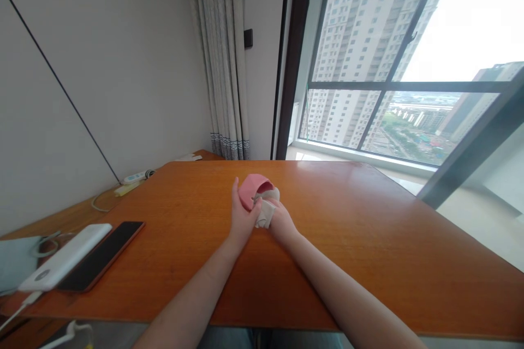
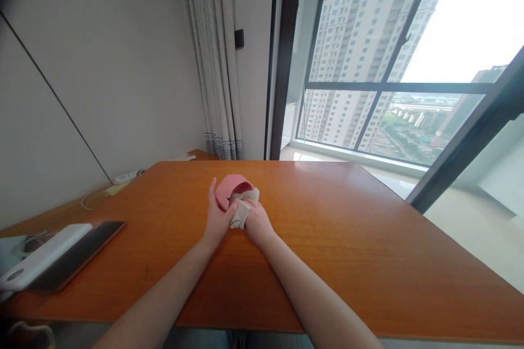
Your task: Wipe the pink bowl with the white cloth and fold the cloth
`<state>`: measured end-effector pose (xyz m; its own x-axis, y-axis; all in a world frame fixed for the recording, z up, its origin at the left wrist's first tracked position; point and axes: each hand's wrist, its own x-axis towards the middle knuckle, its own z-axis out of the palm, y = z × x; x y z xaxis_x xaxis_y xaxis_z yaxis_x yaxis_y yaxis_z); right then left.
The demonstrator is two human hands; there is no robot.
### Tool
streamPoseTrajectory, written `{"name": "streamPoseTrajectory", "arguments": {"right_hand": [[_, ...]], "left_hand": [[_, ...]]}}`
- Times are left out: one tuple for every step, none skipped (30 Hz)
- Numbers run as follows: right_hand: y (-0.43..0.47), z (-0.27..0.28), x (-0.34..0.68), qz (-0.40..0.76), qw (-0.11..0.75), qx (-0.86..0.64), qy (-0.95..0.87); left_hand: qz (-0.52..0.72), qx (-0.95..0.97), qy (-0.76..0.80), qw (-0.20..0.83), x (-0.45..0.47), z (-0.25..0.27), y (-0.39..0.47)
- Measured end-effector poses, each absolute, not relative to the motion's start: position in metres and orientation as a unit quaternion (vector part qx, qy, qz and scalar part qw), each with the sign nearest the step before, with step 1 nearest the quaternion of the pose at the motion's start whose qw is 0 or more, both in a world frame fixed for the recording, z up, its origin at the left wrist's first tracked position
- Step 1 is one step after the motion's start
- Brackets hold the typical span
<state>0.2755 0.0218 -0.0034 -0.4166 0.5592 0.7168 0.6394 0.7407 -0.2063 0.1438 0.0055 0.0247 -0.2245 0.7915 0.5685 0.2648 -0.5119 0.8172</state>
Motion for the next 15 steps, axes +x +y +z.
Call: {"name": "streamPoseTrajectory", "arguments": {"right_hand": [[0.022,-0.001,0.277,-0.052,0.397,-0.353,-0.846],[0.022,0.001,0.278,-0.056,0.386,-0.350,-0.851],[0.023,0.004,0.280,-0.063,0.375,-0.348,-0.857],[0.024,0.007,0.282,-0.075,0.361,-0.344,-0.864],[0.025,0.009,0.284,-0.088,0.347,-0.337,-0.871],[0.027,0.011,0.285,-0.100,0.336,-0.329,-0.877],[0.028,0.012,0.286,-0.109,0.328,-0.324,-0.881],[0.029,0.012,0.287,-0.115,0.325,-0.322,-0.882],[0.030,0.012,0.288,-0.118,0.323,-0.324,-0.881],[0.031,0.010,0.288,-0.117,0.323,-0.329,-0.879],[0.031,0.008,0.287,-0.114,0.324,-0.338,-0.876],[0.031,0.006,0.286,-0.109,0.324,-0.350,-0.872],[0.031,0.003,0.285,-0.102,0.326,-0.363,-0.867],[0.031,0.001,0.284,-0.093,0.327,-0.377,-0.862],[0.030,-0.001,0.283,-0.083,0.328,-0.389,-0.857]], "left_hand": [[0.640,0.591,0.450,0.198,0.143,0.026,0.006],[0.636,0.597,0.450,0.190,0.141,0.027,0.007],[0.628,0.607,0.450,0.185,0.137,0.029,0.009],[0.618,0.618,0.450,0.184,0.133,0.032,0.011],[0.605,0.629,0.449,0.188,0.128,0.034,0.013],[0.593,0.639,0.450,0.198,0.123,0.036,0.015],[0.580,0.645,0.451,0.211,0.120,0.038,0.017],[0.569,0.646,0.454,0.230,0.117,0.038,0.019],[0.563,0.640,0.458,0.254,0.116,0.037,0.020],[0.562,0.625,0.463,0.281,0.116,0.035,0.022],[0.568,0.603,0.466,0.310,0.118,0.031,0.024],[0.578,0.580,0.466,0.335,0.122,0.025,0.025],[0.589,0.559,0.463,0.354,0.126,0.019,0.026],[0.601,0.542,0.459,0.367,0.130,0.013,0.028],[0.611,0.526,0.456,0.377,0.134,0.007,0.028]]}}
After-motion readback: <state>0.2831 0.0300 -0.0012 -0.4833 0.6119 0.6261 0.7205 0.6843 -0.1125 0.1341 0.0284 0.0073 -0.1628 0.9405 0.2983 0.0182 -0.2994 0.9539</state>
